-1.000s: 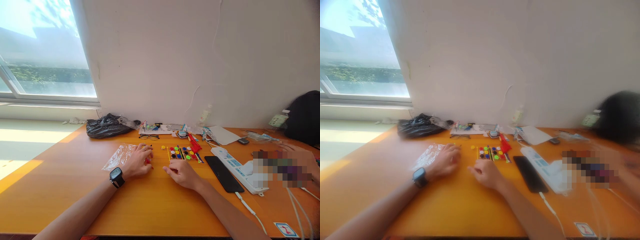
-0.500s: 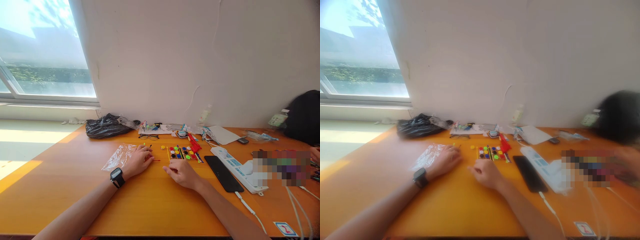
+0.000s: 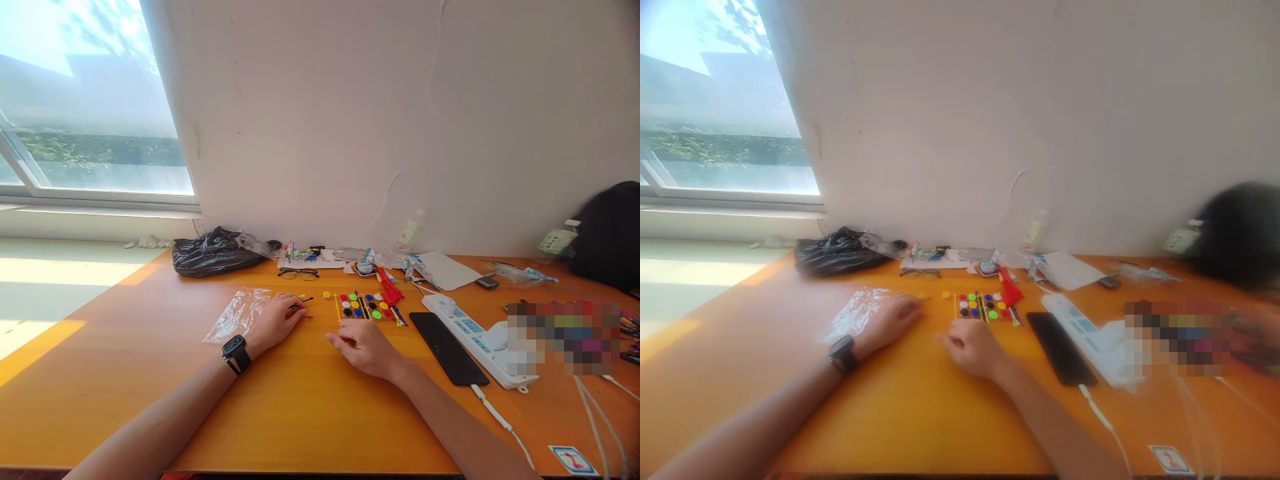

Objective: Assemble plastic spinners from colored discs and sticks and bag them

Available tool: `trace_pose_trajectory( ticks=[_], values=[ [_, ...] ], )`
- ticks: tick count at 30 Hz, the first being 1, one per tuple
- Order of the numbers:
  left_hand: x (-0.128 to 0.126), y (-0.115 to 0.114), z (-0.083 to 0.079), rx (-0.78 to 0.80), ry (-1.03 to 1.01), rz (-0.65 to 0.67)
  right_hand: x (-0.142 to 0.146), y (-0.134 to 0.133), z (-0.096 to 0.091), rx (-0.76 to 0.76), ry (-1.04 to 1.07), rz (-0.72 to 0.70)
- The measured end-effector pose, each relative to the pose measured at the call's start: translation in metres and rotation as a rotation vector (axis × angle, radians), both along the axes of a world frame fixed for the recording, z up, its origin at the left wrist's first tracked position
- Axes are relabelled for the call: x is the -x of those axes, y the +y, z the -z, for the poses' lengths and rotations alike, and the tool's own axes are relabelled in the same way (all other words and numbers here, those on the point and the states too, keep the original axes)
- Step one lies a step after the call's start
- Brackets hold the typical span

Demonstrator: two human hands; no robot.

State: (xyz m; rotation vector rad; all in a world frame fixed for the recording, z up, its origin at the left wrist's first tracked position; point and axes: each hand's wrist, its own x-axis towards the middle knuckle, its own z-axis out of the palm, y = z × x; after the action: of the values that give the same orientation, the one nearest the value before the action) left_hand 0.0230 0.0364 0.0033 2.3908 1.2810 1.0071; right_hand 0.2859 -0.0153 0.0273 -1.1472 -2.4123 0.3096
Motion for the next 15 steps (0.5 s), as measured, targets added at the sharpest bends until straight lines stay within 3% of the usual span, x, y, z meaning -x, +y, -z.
trace_pose_trajectory(
  ticks=[6,15],
  values=[
    [-0.0029,-0.0057,-0.0027,-0.006,0.017,0.051,0.0010,-0.0004,-0.0003,-0.009,-0.009,0.004],
    [0.0001,-0.0010,0.0018,0.033,0.024,-0.009,0.0015,-0.0010,-0.0024,-0.040,0.033,0.080]
  ],
)
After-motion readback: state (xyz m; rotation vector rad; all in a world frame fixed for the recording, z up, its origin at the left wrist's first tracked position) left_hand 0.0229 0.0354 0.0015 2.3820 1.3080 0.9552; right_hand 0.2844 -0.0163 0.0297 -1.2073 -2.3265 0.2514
